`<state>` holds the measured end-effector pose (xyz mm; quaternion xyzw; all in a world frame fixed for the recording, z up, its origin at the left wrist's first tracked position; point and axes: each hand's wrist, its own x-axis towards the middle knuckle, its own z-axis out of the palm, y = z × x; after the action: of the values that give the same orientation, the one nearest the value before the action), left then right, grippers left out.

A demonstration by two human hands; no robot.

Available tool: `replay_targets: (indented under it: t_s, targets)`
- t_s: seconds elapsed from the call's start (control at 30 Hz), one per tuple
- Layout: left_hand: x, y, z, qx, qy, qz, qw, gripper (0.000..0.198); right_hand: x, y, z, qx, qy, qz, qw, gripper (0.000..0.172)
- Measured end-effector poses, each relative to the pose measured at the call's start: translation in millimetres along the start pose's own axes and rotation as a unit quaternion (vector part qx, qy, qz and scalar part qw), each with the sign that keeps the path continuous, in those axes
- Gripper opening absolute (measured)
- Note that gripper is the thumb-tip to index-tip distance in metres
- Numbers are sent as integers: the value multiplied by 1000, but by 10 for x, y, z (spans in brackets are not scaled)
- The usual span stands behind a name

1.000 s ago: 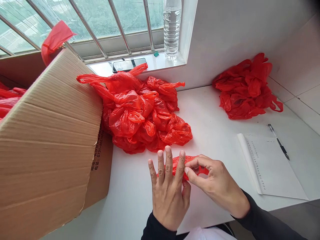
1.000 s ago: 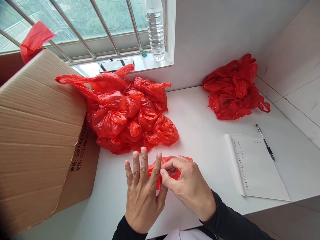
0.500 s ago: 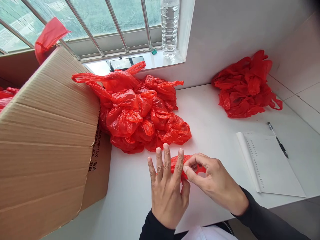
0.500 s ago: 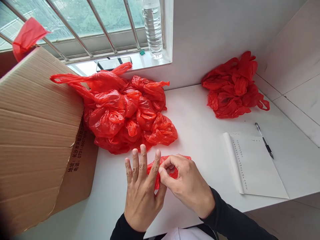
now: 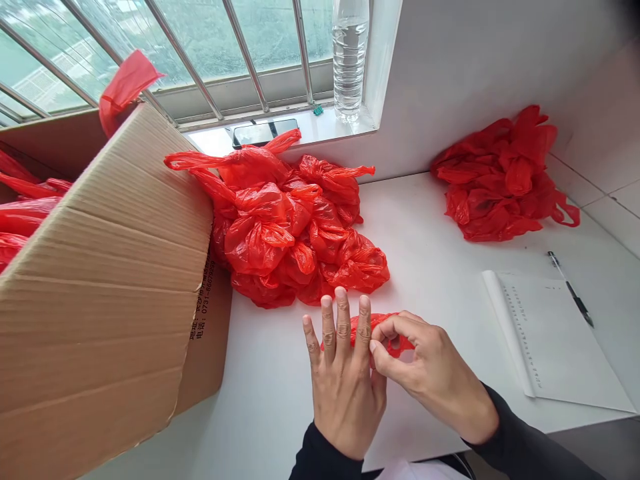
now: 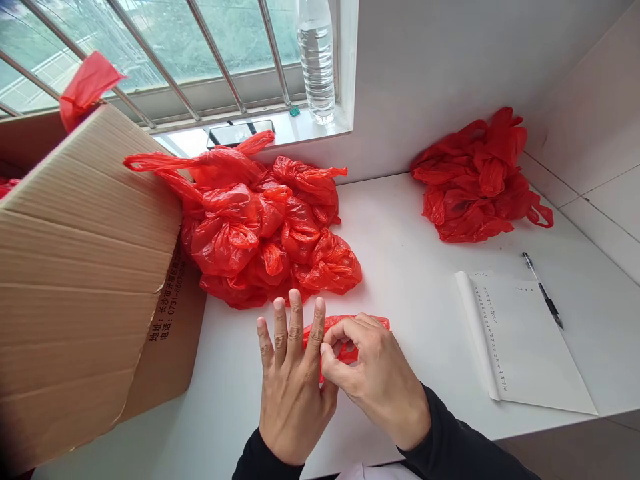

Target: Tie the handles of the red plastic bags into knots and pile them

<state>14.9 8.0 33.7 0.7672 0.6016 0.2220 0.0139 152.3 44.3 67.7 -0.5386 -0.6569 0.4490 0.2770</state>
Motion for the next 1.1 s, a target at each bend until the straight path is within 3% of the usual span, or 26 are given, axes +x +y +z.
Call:
replay_targets:
  t_s: [0.13,0.27,0.43,0.57,0.8,1.1]
  targets:
    - [1,0,-27,-16,9,11,1000,81,19,13,-5,-4,6,3,1000,9]
    - [-40,-109,-113,-46,16,56,997,73,89,19,-189,43,12,7,999,9]
    - [-83,-349,-241,41,-41,230,972,67,217,10,-409,94,-90,12,991,8]
    - [-20,-450,-330,127,-75,305,941,68,278,35,-479,74,-157,33,984,13]
    - [44,-482,-423,177,-103,378,903,65,364,106,-574,21,-261,91,961,10]
    - [105,-488,-535,180,-126,412,884,74,392,81,-609,10,-300,77,951,12]
